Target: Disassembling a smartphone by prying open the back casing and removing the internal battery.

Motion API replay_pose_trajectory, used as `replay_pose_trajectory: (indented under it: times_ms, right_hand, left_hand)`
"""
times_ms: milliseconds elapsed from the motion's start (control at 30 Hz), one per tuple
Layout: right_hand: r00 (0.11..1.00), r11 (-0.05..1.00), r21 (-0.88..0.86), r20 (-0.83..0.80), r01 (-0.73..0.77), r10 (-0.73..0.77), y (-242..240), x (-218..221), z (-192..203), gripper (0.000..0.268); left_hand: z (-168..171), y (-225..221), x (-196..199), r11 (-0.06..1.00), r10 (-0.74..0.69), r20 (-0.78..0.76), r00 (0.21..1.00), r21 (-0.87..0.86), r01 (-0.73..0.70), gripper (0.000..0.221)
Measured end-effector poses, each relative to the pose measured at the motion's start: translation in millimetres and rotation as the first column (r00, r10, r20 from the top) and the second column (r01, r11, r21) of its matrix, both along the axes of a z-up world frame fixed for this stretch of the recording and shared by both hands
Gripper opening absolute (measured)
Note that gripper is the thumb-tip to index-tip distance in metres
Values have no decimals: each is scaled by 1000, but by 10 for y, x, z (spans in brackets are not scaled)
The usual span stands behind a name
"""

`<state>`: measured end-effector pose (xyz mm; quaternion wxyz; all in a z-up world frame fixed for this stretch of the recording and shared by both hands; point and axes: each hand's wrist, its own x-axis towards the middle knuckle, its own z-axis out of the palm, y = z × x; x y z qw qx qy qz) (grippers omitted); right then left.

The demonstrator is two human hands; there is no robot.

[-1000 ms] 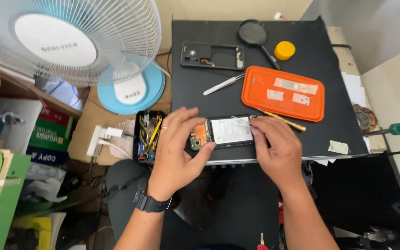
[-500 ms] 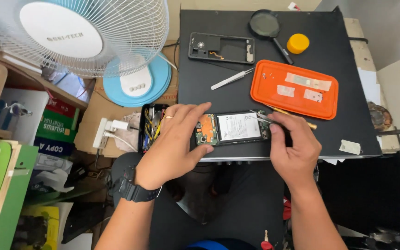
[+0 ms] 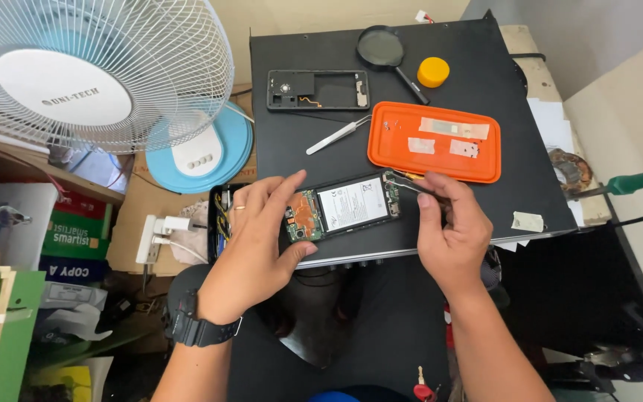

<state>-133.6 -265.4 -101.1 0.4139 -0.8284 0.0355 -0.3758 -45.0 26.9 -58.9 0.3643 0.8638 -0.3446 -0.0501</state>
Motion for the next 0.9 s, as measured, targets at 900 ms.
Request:
replay_pose_trajectory:
  times_ms: [900]
  right_hand:
    - [994, 901, -431, -72, 47, -86, -284, -230, 157, 13]
  left_hand:
    - [14, -4, -40, 1000, -9, -13, 1000, -5, 9, 94]
